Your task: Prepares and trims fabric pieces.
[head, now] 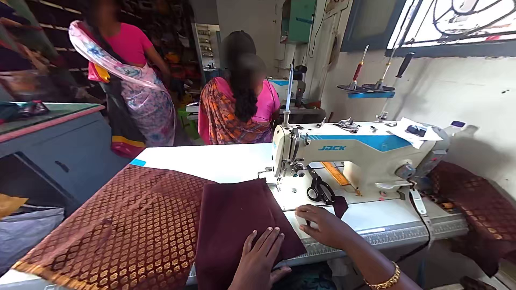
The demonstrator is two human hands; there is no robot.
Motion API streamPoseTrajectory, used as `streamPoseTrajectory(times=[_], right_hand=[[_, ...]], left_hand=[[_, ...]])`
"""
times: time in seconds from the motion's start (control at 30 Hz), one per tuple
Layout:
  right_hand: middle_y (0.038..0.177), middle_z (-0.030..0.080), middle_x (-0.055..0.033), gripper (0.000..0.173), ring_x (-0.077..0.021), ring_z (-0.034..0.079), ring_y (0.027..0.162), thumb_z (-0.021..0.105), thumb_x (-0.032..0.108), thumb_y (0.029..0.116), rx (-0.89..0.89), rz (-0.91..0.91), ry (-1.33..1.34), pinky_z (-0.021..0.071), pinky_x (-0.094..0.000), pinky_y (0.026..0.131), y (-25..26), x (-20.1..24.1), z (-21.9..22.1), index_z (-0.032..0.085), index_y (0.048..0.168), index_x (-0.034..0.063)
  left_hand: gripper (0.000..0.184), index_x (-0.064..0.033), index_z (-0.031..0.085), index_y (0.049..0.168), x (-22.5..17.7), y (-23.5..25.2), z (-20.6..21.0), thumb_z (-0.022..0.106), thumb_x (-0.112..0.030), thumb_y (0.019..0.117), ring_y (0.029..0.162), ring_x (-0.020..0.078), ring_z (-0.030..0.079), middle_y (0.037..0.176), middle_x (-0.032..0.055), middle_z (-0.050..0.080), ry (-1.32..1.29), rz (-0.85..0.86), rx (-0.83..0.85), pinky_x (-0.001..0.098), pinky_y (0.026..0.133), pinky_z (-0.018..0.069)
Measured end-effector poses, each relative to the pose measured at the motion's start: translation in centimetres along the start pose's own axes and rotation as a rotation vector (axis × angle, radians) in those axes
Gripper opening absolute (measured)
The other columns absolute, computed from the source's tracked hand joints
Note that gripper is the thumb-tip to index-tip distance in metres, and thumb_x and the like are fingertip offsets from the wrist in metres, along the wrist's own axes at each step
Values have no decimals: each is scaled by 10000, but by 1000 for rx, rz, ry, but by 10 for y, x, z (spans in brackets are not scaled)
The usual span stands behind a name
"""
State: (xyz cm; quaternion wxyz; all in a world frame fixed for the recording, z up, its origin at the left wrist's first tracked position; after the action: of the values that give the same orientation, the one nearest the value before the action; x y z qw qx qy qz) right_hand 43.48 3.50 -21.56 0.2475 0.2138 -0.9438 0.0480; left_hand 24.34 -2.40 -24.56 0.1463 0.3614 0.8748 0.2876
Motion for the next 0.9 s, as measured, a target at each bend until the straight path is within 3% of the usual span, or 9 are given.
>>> streamPoseTrajectory(times=[0.07, 0.13, 0.2, 0.27, 0.33, 0.43, 0.5, 0.7, 0.9], right_hand=[[1055, 714, -162, 306, -242, 676, 1020, 642, 240, 987, -61, -24, 105, 534, -424, 945, -25, -9, -24, 750, 1036, -42], [669, 603, -83, 382, -145, 575, 644, 624, 228, 968, -217, -2, 107, 492, -347, 642, -45, -26, -55, 665, 707, -48], [665, 559, -52, 330, -129, 540, 634, 640, 184, 942, -391, -9, 27, 459, -330, 599, -55, -46, -76, 615, 668, 3], [998, 704, -122, 197, -244, 680, 972, 650, 180, 973, -375, 61, -28, 562, -461, 868, -60, -64, -80, 744, 966, 6], [1185, 707, -160, 263, -329, 634, 1197, 608, 203, 1024, -269, 165, -24, 470, -550, 1054, -62, -77, -74, 750, 1128, 7], [578, 510, -89, 515, -246, 554, 654, 547, 232, 1040, -343, 146, -123, 454, -481, 763, -63, -72, -77, 547, 580, 0], [529, 412, -20, 564, -158, 475, 583, 512, 281, 1036, -390, 79, -125, 418, -393, 658, -60, -66, -76, 432, 521, 65], [900, 696, -114, 304, -230, 677, 885, 618, 293, 962, -347, -56, -20, 564, -426, 812, -27, -35, -30, 737, 890, 23], [1367, 631, -135, 311, -437, 493, 1356, 678, 287, 939, -563, 49, -192, 369, -733, 998, -7, -19, -12, 744, 1192, 119]], left_hand=[[678, -116, 681, 1326, 0, 0, -1, 564, -641, 913, 1310, 241, 620, 1414, 44, 653, 4, 2, -13, 565, 1056, 472], [680, -117, 686, 1317, -1, 0, -1, 563, -644, 905, 1295, 241, 631, 1396, 46, 665, 15, 4, -32, 558, 1049, 477], [684, -121, 687, 1311, -2, 0, -1, 533, -659, 916, 1288, 234, 635, 1390, 43, 668, 33, 7, -47, 550, 1042, 483], [686, -122, 684, 1315, -2, -1, 0, 521, -662, 925, 1292, 234, 632, 1397, 42, 664, 36, 8, -46, 548, 1044, 484], [683, -123, 678, 1326, -3, -2, 0, 513, -658, 935, 1301, 232, 626, 1406, 41, 657, 37, 11, -38, 545, 1045, 484], [683, -125, 676, 1332, -3, -1, -2, 516, -658, 935, 1310, 228, 619, 1414, 31, 653, 35, 8, -20, 548, 1043, 486], [675, -125, 674, 1332, -2, -1, -2, 493, -654, 955, 1307, 229, 621, 1416, 28, 652, 29, 1, -16, 545, 1041, 490], [374, -140, 732, 1213, 2, -2, -11, 670, -224, 854, 1256, 184, 652, 1329, 3, 705, -113, 2, -81, 464, 1039, 500], [314, -160, 745, 1207, 1, -12, -21, 577, -267, 964, 1270, 150, 639, 1322, -10, 711, -190, 13, -73, 418, 1090, 459]])
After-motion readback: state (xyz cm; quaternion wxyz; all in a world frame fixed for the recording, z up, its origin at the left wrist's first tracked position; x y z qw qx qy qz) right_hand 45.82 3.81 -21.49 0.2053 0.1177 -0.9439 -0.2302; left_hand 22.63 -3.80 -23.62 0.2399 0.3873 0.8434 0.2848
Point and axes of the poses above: each hand's wrist, its own y-axis towards the middle knuckle, its own z-axis out of the palm, x = y × z, the point moved 7 cm from there along y, towards the middle knuckle
